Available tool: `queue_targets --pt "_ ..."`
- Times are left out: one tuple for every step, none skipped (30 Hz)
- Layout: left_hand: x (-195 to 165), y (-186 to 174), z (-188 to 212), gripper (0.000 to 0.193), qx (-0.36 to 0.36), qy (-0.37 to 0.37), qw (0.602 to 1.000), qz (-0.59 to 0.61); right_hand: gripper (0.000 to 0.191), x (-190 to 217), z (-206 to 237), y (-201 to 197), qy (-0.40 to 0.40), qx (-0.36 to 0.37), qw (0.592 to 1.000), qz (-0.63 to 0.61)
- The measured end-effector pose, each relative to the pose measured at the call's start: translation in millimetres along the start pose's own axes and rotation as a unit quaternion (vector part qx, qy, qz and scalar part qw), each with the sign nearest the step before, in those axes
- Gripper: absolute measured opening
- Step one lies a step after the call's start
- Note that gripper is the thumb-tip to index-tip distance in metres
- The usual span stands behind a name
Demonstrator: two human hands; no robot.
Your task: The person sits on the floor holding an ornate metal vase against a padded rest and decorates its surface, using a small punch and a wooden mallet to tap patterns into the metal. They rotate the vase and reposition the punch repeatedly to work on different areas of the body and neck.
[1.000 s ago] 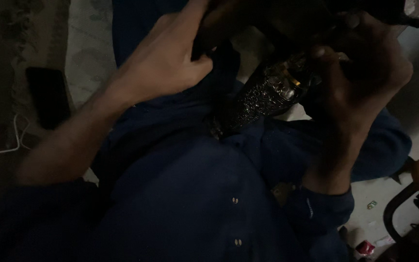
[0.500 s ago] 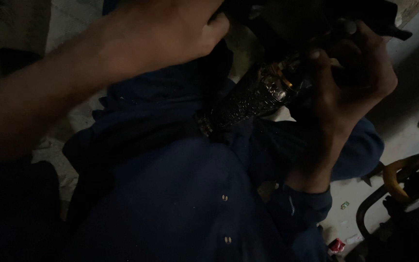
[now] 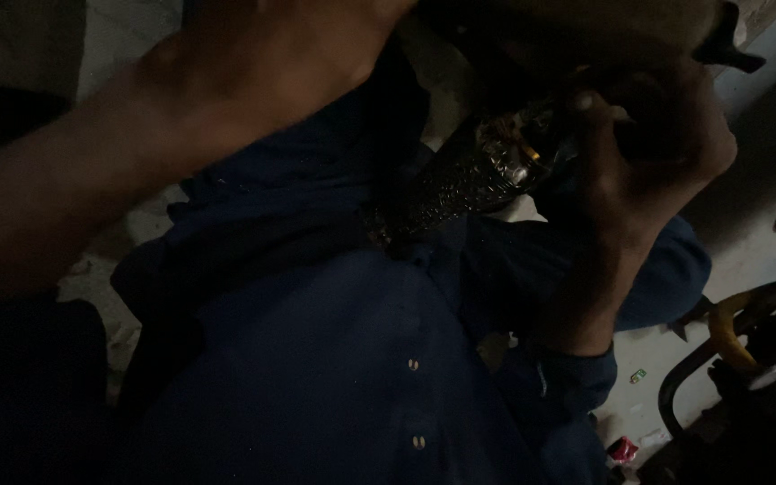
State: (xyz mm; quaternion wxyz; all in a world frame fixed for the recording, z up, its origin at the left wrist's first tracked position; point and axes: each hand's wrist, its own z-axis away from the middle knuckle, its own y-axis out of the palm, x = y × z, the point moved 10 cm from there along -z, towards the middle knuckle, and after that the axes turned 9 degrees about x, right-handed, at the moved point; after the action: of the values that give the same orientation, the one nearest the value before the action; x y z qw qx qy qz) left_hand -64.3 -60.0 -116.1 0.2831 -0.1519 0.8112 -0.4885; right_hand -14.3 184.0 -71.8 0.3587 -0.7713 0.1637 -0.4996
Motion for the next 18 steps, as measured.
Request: queue_targets --pt "3.4 3.8 -0.3 0.015 0.022 -0.006 0.998 0.052 0.034 1.3 -0.4 -0.1 -0.001 -0.001 1.000 0.005" --pt "5.9 8.0 -0.1 0.023 0.044 -0.012 0.993 0.107 0.033 2.1 -1.1 -0.3 0.000 0.001 1.000 0.006" --pt "3.0 3.8 -0.2 0.012 0.024 0.000 0.998 0.062 0.033 2.6 -1.8 -0.6 0.001 0.003 1.000 0.008" --pt "0.0 -0.3 0.0 0.018 0.003 0.012 1.000 0.014 0.032 2.9 -3.1 -0.9 -0.001 0.007 1.000 0.005" --pt "0.6 -0.2 -0.5 0.017 0.001 0.009 1.000 0.010 0.031 3.8 -4.2 -0.8 -0.005 0.011 1.000 0.003" --pt "1.8 0.3 -1.5 0.017 0.000 0.006 1.000 0.006 0.031 4.2 -5.2 -0.7 -0.010 0.015 1.000 0.001" --pt "6.1 5.3 -3.0 0.013 0.021 -0.011 0.999 0.047 0.032 5.2 -5.2 -0.1 -0.014 0.019 1.000 -0.002" --pt "9.9 11.3 -5.1 0.025 0.042 -0.027 0.995 0.091 0.032 4.2 -4.9 -0.6 -0.009 0.017 1.000 -0.005" --pt "8.9 12.3 -6.3 0.026 0.041 -0.025 0.994 0.100 0.032 2.9 -4.5 -1.0 -0.004 0.015 1.000 -0.009" --pt "7.4 13.4 -7.7 0.027 0.039 -0.023 0.993 0.109 0.031 1.2 -2.9 -2.0 0.004 0.006 1.000 -0.013" --pt "6.9 13.7 -9.2 0.028 0.035 -0.020 0.992 0.116 0.032 -0.2 -2.8 -3.1 0.006 0.000 1.000 -0.013" --pt "6.8 14.0 -10.0 0.029 0.032 -0.020 0.992 0.121 0.032 -1.1 -1.8 -3.6 0.008 -0.005 1.000 -0.013" --pt "6.8 14.4 -10.3 0.030 0.030 -0.020 0.991 0.125 0.034 -1.8 -1.6 -3.9 0.005 -0.007 1.000 -0.011" --pt "6.6 15.0 -10.6 0.031 0.028 -0.018 0.991 0.133 0.034 -2.6 -1.3 -3.6 0.004 -0.004 1.000 -0.010" --pt "6.0 16.6 -10.6 0.031 0.030 -0.018 0.991 0.132 0.034 -3.6 -1.2 -3.4 0.004 -0.001 1.000 -0.008" --pt "5.5 18.0 -10.2 0.031 0.030 -0.020 0.991 0.131 0.033 -4.8 -2.1 -3.1 0.000 0.008 1.000 -0.008" --pt "5.8 19.3 -10.9 0.031 0.028 -0.021 0.991 0.127 0.031 -5.2 -2.3 -2.5 -0.006 0.012 1.000 -0.011" --pt "6.5 20.5 -11.6 0.031 0.025 -0.023 0.992 0.121 0.029 -6.7 -3.3 -2.9 -0.011 0.016 1.000 -0.014"
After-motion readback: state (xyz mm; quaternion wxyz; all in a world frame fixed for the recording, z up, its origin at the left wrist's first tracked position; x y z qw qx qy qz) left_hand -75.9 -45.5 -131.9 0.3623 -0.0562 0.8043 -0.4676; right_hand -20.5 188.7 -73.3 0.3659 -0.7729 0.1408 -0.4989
